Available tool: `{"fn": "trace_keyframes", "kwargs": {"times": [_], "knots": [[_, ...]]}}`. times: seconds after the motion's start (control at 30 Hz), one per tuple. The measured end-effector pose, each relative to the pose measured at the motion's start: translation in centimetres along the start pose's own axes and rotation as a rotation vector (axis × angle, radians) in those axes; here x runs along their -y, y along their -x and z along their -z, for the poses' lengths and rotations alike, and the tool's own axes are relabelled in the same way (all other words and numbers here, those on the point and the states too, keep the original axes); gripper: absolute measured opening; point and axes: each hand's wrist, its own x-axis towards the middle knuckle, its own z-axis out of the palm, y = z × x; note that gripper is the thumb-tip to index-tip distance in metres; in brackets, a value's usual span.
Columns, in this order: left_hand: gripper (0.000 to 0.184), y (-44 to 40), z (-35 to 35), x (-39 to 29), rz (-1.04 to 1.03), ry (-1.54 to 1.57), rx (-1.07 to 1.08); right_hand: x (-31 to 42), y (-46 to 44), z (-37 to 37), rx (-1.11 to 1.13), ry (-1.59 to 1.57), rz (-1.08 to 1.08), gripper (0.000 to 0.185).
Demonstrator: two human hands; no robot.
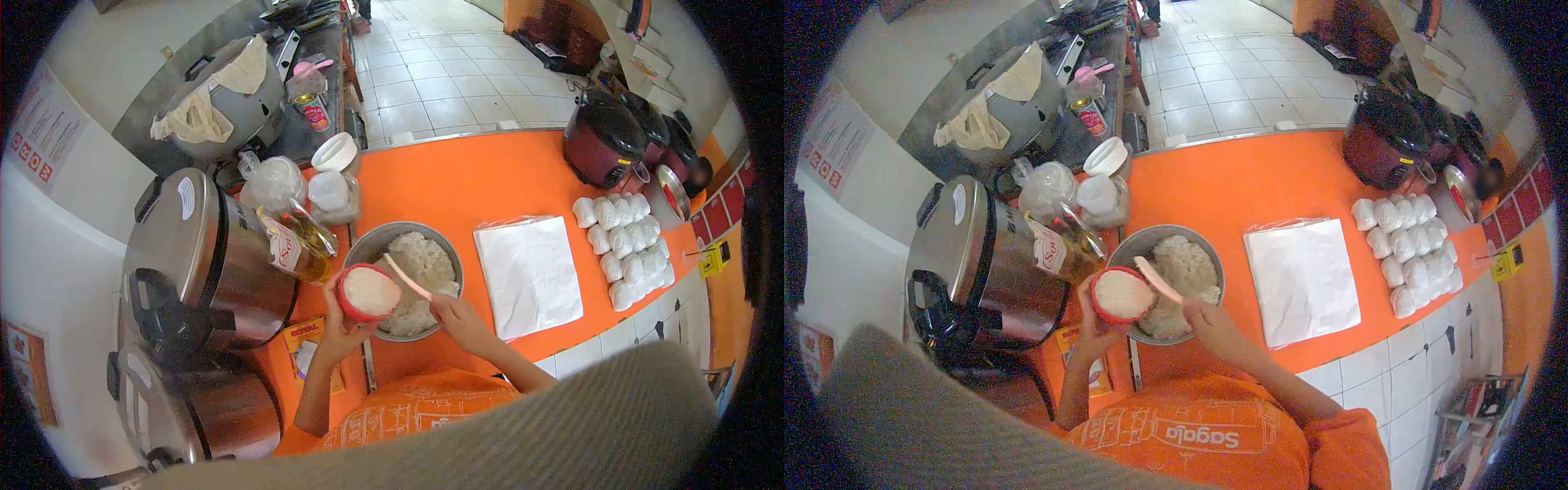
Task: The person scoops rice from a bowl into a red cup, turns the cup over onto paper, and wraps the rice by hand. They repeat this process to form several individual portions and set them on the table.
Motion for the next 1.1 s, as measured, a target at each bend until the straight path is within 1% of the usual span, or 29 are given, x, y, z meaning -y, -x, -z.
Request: {"fn": "trace_keyframes", "kwargs": {"times": [0.03, 0.13, 0.23, 0.33, 0.43, 0.53, 0.63, 0.73, 0.83, 0.93, 1.03, 1.1], "knots": [[0.108, 0.0, 0.3, 0.3, -0.065, 0.0, 0.007, -0.2, 0.0, -0.2, 0.015, -0.06, -0.142, 0.046], [0.105, 0.0, 0.6, 1.1, -0.211, -0.497, -0.087, -0.3, 0.5, -2.2, -0.014, -0.023, -0.098, 0.045], [0.098, -0.6, -1.1, -2.2, -0.199, -1.042, -0.093, 0.6, 1.0, -4.7, -0.136, 0.044, 0.151, 0.045], [0.092, -0.4, -1.9, -2.5, -0.212, -1.003, -0.135, 2.8, 1.4, -5.0, -0.122, -0.061, 0.173, 0.04], [0.091, -1.2, -1.5, -2.8, -0.342, -0.956, -0.13, 4.7, 1.8, -4.3, -0.098, -0.014, 0.126, 0.041], [0.091, -1.2, -1.0, -1.7, -0.103, -0.596, -0.162, 4.0, 0.9, -2.1, 0.013, 0.054, 0.031, 0.049], [0.092, -1.5, -0.4, 1.5, -0.234, -0.3, -0.201, 2.0, 0.3, -1.4, -0.131, -0.09, -0.048, 0.051], [0.097, -0.8, -0.6, 2.5, -0.109, 0.008, -0.154, 0.2, -0.1, -1.3, -0.136, -0.12, -0.099, 0.05], [0.101, -0.9, -0.5, 2.3, -0.196, -0.611, -0.146, -0.2, 0.3, -3.8, -0.132, 0.036, 0.078, 0.046], [0.103, -0.9, -0.8, 2.2, -0.314, -0.748, -0.198, 2.1, 0.9, -5.4, -0.109, -0.123, 0.019, 0.041], [0.102, -1.3, -0.4, 3.5, -0.33, -0.448, -0.216, 2.5, 1.2, -5.8, -0.111, -0.08, 0.092, 0.044], [0.101, -1.2, 0.1, 3.7, -0.422, -0.475, -0.269, 2.4, 0.6, -4.9, -0.06, -0.054, 0.121, 0.044]]}}
